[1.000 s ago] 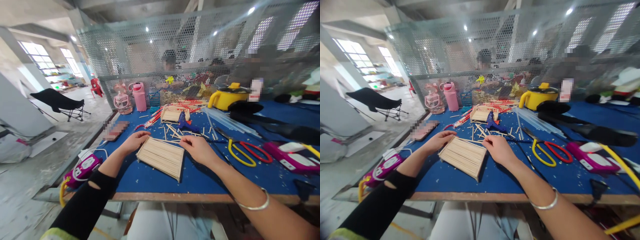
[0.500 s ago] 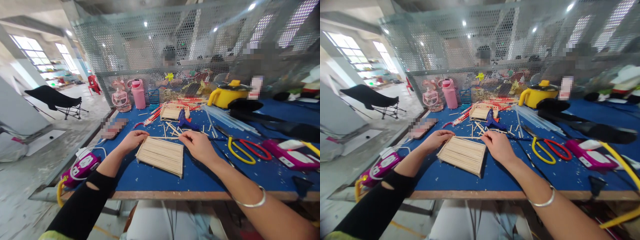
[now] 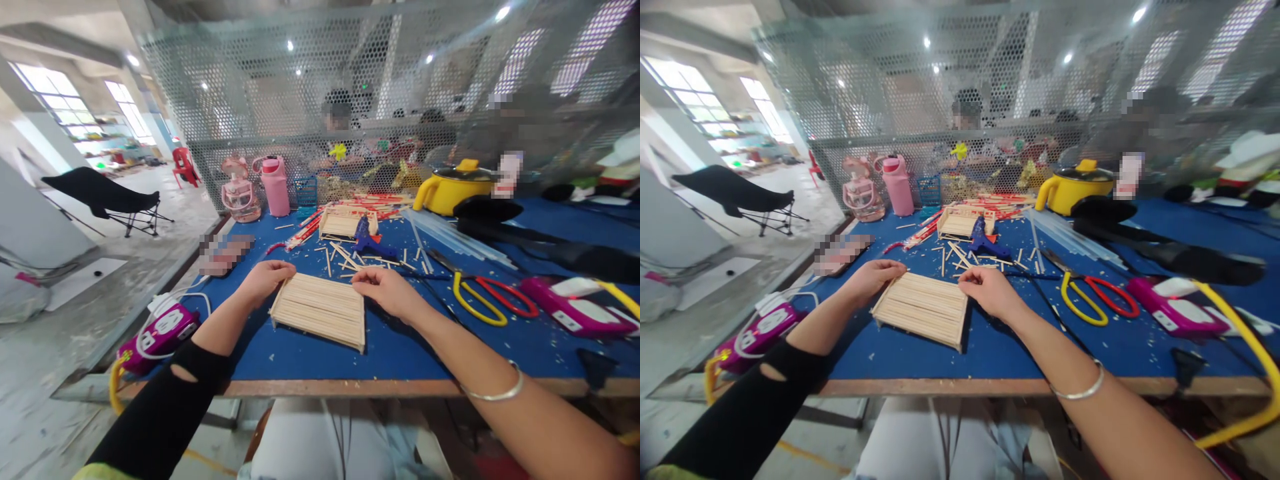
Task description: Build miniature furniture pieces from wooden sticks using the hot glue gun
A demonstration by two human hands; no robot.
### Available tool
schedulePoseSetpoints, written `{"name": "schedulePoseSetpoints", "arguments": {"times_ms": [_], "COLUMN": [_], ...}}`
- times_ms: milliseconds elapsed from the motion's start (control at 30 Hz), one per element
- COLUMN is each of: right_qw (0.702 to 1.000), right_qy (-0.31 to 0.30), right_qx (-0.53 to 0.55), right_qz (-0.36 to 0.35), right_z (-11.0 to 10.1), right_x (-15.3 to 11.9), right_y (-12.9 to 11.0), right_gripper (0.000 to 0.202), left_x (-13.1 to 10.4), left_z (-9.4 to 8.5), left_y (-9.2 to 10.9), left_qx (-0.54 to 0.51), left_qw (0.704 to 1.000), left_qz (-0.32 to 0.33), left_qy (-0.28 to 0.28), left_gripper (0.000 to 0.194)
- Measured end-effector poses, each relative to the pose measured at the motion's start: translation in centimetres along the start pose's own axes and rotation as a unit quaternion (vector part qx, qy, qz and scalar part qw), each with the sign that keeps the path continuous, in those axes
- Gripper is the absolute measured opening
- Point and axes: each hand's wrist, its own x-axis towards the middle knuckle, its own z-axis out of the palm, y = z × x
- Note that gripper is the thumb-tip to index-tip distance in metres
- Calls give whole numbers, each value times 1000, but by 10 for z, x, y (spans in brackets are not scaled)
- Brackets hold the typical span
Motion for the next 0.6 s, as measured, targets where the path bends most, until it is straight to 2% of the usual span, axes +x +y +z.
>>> {"name": "schedulePoseSetpoints", "arguments": {"times_ms": [133,233,367,600], "right_qw": [997,985,967,973], "right_qy": [-11,-31,4,20], "right_qx": [-66,-147,-218,-194], "right_qz": [-37,-81,-133,-126], "right_z": [-7,-16,-18,-11], "right_x": [0,-3,-7,-8], "right_y": [-6,-15,-23,-13], "right_gripper": [19,16,18,19], "left_x": [-4,-5,-4,-2], "left_z": [4,5,5,3], "left_y": [4,5,3,2], "left_qx": [-55,-86,-111,-133], "left_qw": [998,996,994,991], "left_qz": [-11,-17,-23,-32], "left_qy": [3,1,11,6], "left_gripper": [42,41,38,29]}}
